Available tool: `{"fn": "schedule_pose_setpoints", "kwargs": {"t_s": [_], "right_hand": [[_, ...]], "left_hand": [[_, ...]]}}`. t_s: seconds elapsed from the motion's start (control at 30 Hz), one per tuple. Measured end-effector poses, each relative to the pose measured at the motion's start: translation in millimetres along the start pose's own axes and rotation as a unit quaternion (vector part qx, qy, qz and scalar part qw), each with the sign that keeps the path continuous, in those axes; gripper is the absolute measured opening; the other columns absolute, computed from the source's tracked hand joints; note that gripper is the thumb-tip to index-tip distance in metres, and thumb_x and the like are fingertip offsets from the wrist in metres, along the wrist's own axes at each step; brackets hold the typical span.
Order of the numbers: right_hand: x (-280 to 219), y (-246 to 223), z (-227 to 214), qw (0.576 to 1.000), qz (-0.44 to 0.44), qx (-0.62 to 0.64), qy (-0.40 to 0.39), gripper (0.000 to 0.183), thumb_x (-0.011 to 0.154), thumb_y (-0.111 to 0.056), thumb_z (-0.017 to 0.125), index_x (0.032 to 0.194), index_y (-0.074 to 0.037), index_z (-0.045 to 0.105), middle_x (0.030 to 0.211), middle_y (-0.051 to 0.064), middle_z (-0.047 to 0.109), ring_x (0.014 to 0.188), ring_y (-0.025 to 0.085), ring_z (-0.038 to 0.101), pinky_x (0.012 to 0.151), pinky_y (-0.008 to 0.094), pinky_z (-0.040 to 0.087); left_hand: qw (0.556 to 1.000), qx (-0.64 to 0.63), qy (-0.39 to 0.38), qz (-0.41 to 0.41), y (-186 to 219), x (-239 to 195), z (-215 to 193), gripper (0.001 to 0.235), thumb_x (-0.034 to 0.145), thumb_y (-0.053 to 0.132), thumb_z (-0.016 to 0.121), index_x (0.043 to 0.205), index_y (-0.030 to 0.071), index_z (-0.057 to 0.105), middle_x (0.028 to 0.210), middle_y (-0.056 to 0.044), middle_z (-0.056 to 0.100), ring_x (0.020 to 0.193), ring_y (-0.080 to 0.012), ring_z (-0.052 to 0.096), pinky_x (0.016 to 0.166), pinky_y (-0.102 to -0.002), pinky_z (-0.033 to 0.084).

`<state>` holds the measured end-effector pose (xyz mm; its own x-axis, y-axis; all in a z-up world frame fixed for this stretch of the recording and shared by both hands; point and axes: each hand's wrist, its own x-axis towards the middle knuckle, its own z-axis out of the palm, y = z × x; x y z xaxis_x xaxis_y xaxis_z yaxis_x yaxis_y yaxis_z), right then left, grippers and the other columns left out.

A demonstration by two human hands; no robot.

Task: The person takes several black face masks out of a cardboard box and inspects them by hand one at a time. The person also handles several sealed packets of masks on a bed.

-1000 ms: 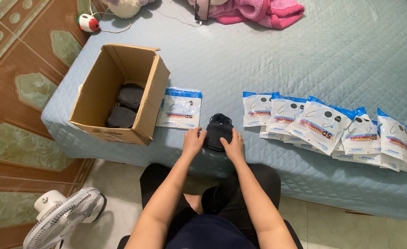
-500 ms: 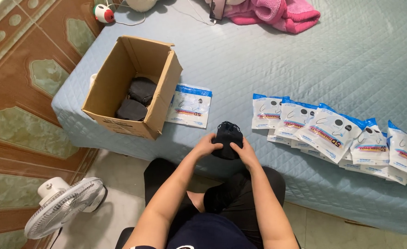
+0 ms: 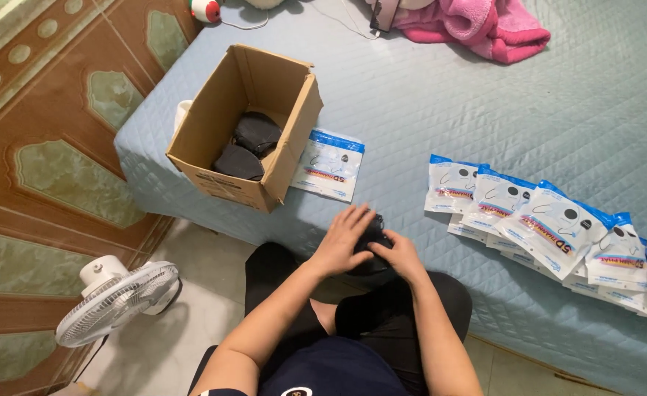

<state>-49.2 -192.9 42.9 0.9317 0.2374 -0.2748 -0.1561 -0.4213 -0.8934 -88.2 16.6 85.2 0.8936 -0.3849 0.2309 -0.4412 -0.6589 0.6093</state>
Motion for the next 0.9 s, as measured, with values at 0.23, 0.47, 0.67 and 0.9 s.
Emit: {"fn": "schedule_pose_setpoints", "kwargs": {"t_s": [0.23, 0.47, 0.67, 0.9], "right_hand": [[-19.0, -43.6, 31.9, 0.987, -0.045, -0.011, -0.157, 0.021, 0.076, -0.015, 0.087, 0.091, -0.004, 0.076, 0.08, 0.008, 0.075, 0.082, 0.018, 0.062, 0.074, 0.033, 0.051], [14.9, -17.3, 75.3, 0.968, -0.077, -0.01, -0.237, 0.027, 0.078, -0.018, 0.09, 0.092, -0.005, 0.071, 0.093, 0.005, 0.078, 0.095, 0.013, 0.064, 0.084, 0.033, 0.052], [52.1, -60.2, 88.4, 0.97, -0.163, -0.08, -0.16, 0.033, 0.091, -0.029, 0.077, 0.12, -0.013, 0.074, 0.112, 0.013, 0.076, 0.109, 0.03, 0.067, 0.096, 0.043, 0.052], [164.2, -15.1, 102.8, 0.888, -0.242, -0.389, 0.032, 0.059, 0.089, -0.034, 0.077, 0.142, -0.014, 0.061, 0.14, 0.016, 0.063, 0.136, 0.04, 0.054, 0.112, 0.048, 0.043]], "left_hand": [[0.963, -0.235, -0.104, -0.078, -18.8, -39.0, -12.4, 0.116, 0.073, 0.034, 0.089, 0.164, 0.008, 0.022, 0.136, -0.025, 0.061, 0.132, -0.045, 0.052, 0.113, -0.054, 0.04], [0.85, -0.458, -0.076, -0.249, -67.3, -99.6, 11.9, 0.091, 0.064, 0.03, 0.096, 0.146, 0.021, 0.058, 0.123, -0.011, 0.07, 0.116, -0.0215, 0.06, 0.098, -0.036, 0.049], [0.72, -0.599, 0.037, -0.347, -119.1, -140.6, 30.3, 0.077, 0.063, 0.01, 0.098, 0.133, 0.006, 0.068, 0.108, -0.015, 0.075, 0.097, -0.0256, 0.071, 0.078, -0.038, 0.061], [0.667, -0.624, 0.087, -0.397, -156.4, -178.3, 50.5, 0.08, 0.066, 0.011, 0.099, 0.137, 0.002, 0.062, 0.119, -0.02, 0.07, 0.109, -0.0342, 0.068, 0.087, -0.048, 0.059]]}}
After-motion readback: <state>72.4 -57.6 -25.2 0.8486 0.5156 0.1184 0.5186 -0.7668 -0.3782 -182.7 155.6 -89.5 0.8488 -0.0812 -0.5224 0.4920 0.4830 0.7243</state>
